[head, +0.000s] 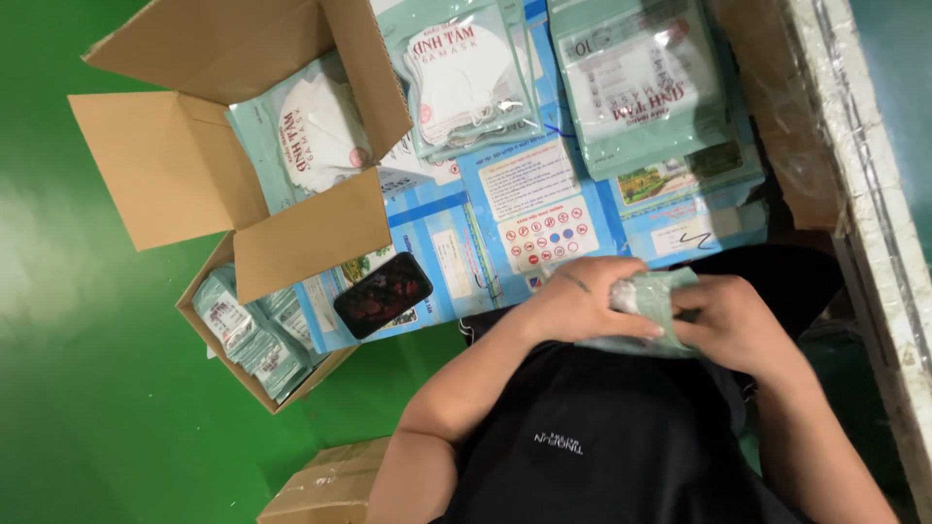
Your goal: Packing face masks into plastic bags and cardboard boxes in an industrial setting.
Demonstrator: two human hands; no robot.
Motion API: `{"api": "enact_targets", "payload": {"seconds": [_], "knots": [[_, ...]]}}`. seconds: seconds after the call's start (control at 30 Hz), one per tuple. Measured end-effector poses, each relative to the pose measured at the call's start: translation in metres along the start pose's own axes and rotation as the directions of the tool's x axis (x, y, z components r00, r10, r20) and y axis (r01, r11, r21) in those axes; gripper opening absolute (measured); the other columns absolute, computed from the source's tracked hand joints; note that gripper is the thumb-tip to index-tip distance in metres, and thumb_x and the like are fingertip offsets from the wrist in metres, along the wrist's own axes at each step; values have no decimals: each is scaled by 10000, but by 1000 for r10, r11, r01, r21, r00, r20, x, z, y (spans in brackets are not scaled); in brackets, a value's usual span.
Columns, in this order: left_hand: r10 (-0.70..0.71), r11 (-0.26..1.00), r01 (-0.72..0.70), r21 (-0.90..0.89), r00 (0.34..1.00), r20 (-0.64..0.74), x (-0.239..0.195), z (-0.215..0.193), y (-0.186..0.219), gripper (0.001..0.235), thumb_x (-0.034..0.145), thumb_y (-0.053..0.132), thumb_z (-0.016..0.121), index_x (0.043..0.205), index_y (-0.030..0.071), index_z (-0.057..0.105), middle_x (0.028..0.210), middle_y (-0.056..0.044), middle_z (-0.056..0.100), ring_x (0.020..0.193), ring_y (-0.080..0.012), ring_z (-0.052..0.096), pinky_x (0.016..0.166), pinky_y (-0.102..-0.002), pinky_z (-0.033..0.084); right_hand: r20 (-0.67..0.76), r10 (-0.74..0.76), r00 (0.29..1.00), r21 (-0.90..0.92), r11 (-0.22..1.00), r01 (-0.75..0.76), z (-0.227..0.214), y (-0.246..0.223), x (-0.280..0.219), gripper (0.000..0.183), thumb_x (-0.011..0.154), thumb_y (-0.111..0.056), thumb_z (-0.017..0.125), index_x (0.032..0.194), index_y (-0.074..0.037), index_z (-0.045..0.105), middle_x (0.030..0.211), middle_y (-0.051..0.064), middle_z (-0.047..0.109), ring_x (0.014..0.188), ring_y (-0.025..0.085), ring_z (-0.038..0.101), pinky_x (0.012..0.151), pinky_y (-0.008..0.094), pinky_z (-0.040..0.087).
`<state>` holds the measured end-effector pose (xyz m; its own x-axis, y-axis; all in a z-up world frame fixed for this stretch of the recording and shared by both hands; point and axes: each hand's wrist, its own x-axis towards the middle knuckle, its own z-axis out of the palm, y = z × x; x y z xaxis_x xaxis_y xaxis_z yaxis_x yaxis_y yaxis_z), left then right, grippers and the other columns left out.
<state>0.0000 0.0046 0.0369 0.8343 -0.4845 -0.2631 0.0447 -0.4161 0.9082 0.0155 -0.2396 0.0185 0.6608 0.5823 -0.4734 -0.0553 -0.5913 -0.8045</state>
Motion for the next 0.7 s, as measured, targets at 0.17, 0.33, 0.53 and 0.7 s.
{"api": "enact_targets", "payload": {"seconds": [0.17, 0.33, 0.53, 0.7], "knots": [[-56, 983, 24, -181, 983, -173, 1, 12, -24, 499, 753, 425, 853, 1061, 63, 701, 918, -98, 732, 854, -219, 716, 783, -350, 569, -194, -21, 981, -107, 994, 0, 10, 10, 0, 107, 807, -98, 767, 865, -8, 769, 817, 141, 711, 708, 243, 672, 635, 348, 510], [-150, 834, -31, -551, 948, -280, -3, 4, -38, 299, 853, 267, 814, 977, 16, 709, 880, -39, 722, 813, -93, 661, 760, -304, 553, -246, -162, 956, 375, 893, 248, 9, 7, -1, 208, 903, -86, 685, 1088, -4, 734, 985, 66, 743, 853, 119, 695, 736, 255, 542], [-215, 852, -8, -523, 906, -365, -15, -17, -32, 223, 1016, 239, 657, 1025, 22, 710, 851, 29, 671, 809, -55, 583, 744, -258, 496, -383, 74, 921, 551, 819, 163, 17, 21, -4, 428, 875, -22, 735, 1295, -2, 652, 992, 37, 691, 919, 98, 649, 795, 241, 531], [-148, 824, -118, -554, 900, -411, -21, -17, -31, 261, 1025, 243, 645, 1032, -6, 722, 892, 19, 696, 843, -57, 598, 770, -262, 492, -303, -22, 953, 511, 840, 182, 19, 31, -4, 412, 962, -20, 710, 1357, -23, 592, 953, 27, 594, 845, 88, 558, 723, 249, 483]]}}
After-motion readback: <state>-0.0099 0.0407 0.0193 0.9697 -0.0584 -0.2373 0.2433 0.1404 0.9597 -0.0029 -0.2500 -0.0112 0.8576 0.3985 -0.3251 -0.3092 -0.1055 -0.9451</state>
